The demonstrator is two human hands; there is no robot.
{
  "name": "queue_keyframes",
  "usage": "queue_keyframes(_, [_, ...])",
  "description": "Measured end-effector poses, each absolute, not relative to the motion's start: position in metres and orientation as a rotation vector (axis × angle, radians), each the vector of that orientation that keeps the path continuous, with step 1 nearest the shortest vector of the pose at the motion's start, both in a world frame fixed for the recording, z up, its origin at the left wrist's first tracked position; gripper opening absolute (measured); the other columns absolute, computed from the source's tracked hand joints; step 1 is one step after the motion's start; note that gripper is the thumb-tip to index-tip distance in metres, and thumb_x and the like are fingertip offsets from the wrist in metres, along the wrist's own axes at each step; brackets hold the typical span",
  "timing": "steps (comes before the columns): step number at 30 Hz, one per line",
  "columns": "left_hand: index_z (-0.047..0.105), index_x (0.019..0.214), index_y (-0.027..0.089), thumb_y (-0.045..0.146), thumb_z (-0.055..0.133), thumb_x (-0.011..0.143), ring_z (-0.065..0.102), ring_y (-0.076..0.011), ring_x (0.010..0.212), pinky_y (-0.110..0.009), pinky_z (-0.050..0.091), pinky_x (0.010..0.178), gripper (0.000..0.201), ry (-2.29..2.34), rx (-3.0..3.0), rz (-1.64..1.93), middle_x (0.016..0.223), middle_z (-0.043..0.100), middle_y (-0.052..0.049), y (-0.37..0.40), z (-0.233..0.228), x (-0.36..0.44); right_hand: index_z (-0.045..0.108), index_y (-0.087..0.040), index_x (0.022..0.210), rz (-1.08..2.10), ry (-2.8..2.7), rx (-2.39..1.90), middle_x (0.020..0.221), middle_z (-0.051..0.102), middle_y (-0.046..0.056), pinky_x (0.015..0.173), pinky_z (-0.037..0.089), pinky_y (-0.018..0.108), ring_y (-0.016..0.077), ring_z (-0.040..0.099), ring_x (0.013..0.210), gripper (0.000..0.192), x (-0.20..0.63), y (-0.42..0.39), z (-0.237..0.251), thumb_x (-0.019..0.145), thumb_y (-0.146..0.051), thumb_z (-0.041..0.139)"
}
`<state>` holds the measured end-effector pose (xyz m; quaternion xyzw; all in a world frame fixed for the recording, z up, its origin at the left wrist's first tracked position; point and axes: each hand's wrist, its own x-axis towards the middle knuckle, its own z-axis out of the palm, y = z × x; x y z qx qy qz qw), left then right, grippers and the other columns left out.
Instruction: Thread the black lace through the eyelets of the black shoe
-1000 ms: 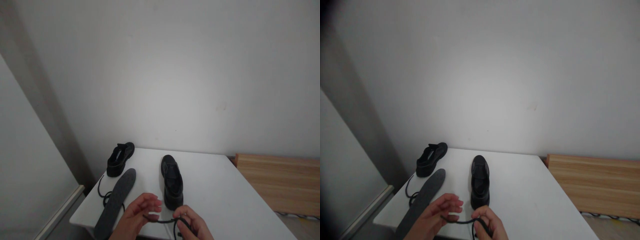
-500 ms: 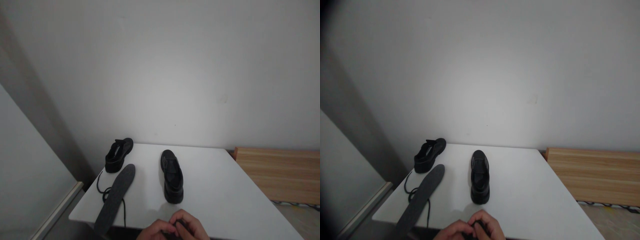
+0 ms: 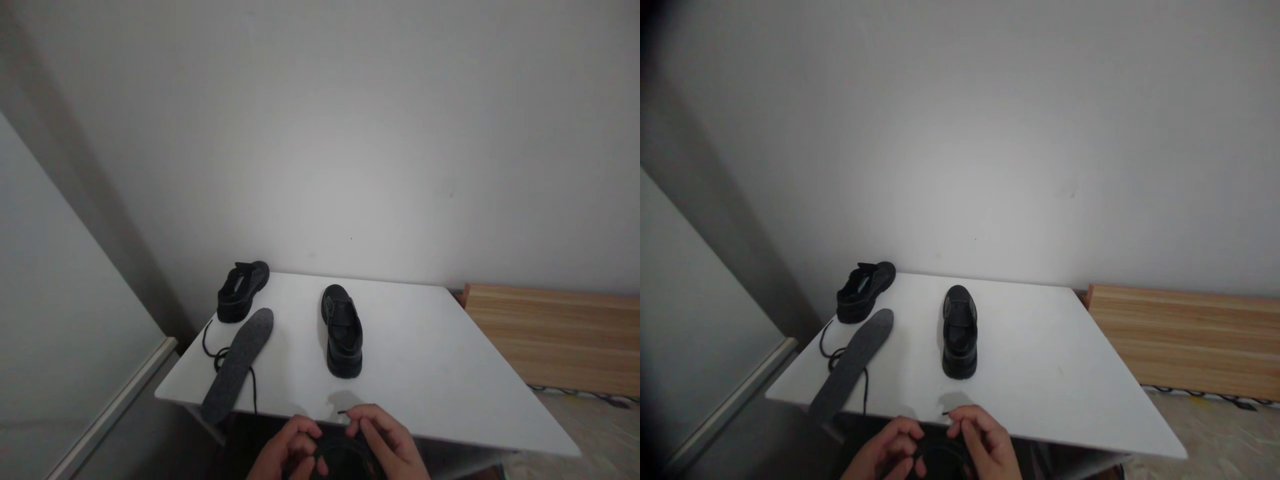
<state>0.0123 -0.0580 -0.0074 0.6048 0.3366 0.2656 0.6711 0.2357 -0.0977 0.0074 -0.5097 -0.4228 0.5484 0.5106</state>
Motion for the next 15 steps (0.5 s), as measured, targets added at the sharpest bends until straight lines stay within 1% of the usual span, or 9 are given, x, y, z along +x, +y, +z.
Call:
queue_keyframes(2, [0.059, 0.107, 0.019, 0.068, 0.062, 0.082, 0.058, -0.0187, 0.078, -0.03, 0.039, 0.074, 0.055, 0.838, 1.396, 0.601, 0.085, 0.07, -0.006, -0.057, -0.004, 0.005, 0.077, -0.024, 0.097, 1.221, -1.055, -1.244, 0.088, 0.073, 0.007, 0.073, 0.051, 0.028, 0.0212, 0.065, 0.081, 0.041, 0.242, -0.097, 0.008, 0.085, -0.061, 0.066])
queue_keyframes(3, [0.061, 0.105, 0.018, 0.068, 0.061, 0.083, 0.058, -0.0193, 0.078, -0.03, 0.04, 0.075, 0.054, 0.879, 1.41, 0.609, 0.084, 0.069, -0.006, -0.055, -0.001, 0.0, 0.077, -0.024, 0.094, 1.154, -1.058, -1.254, 0.088, 0.073, 0.007, 0.08, 0.051, 0.03, 0.0226, 0.065, 0.087, 0.04, 0.246, -0.097, 0.008, 0.085, -0.061, 0.066])
queue_keyframes(6, [0.067, 0.097, 0.018, 0.066, 0.059, 0.085, 0.057, -0.0191, 0.078, -0.03, 0.041, 0.077, 0.05, 0.984, 1.438, 0.644, 0.076, 0.064, -0.002, -0.05, 0.012, -0.015, 0.077, -0.024, 0.09, 0.983, -0.965, -1.287, 0.09, 0.073, 0.006, 0.091, 0.048, 0.029, 0.0232, 0.064, 0.097, 0.038, 0.261, -0.095, 0.013, 0.082, -0.061, 0.069])
queue_keyframes(8, [0.068, 0.094, 0.019, 0.067, 0.059, 0.085, 0.056, -0.0182, 0.077, -0.029, 0.042, 0.076, 0.05, 1.039, 1.431, 0.659, 0.074, 0.061, -0.001, -0.046, 0.021, -0.025, 0.076, -0.025, 0.089, 0.906, -0.844, -1.275, 0.089, 0.072, 0.005, 0.091, 0.048, 0.028, 0.0224, 0.063, 0.098, 0.037, 0.271, -0.095, 0.018, 0.078, -0.06, 0.073])
queue_keyframes(10, [0.068, 0.095, 0.019, 0.069, 0.059, 0.083, 0.055, -0.0165, 0.072, -0.027, 0.042, 0.071, 0.052, 1.06, 1.416, 0.665, 0.07, 0.058, 0.001, -0.041, 0.029, -0.034, 0.076, -0.025, 0.088, 0.871, -0.721, -1.238, 0.087, 0.071, 0.004, 0.087, 0.05, 0.027, 0.0211, 0.062, 0.095, 0.035, 0.279, -0.096, 0.024, 0.073, -0.057, 0.078])
queue_keyframes(12, [0.067, 0.096, 0.019, 0.071, 0.059, 0.082, 0.05, -0.0133, 0.061, -0.024, 0.041, 0.06, 0.054, 1.071, 1.394, 0.647, 0.064, 0.052, 0.004, -0.036, 0.037, -0.04, 0.076, -0.026, 0.089, 0.868, -0.621, -1.194, 0.085, 0.069, 0.003, 0.082, 0.051, 0.026, 0.02, 0.061, 0.091, 0.034, 0.288, -0.096, 0.032, 0.07, -0.053, 0.082])
queue_keyframes(14, [0.067, 0.095, 0.019, 0.071, 0.063, 0.079, 0.043, -0.01, 0.051, -0.02, 0.034, 0.048, 0.054, 1.104, 1.366, 0.621, 0.06, 0.047, 0.006, -0.032, 0.045, -0.045, 0.075, -0.026, 0.089, 0.864, -0.544, -1.153, 0.086, 0.069, 0.003, 0.081, 0.053, 0.028, 0.0198, 0.062, 0.09, 0.034, 0.297, -0.095, 0.04, 0.067, -0.049, 0.085])
queue_keyframes(15, [0.068, 0.094, 0.019, 0.07, 0.066, 0.077, 0.042, -0.0091, 0.049, -0.019, 0.031, 0.044, 0.053, 1.126, 1.355, 0.617, 0.06, 0.048, 0.006, -0.03, 0.049, -0.047, 0.075, -0.027, 0.089, 0.854, -0.512, -1.13, 0.086, 0.069, 0.003, 0.082, 0.053, 0.029, 0.0202, 0.063, 0.09, 0.034, 0.302, -0.093, 0.044, 0.065, -0.048, 0.087])
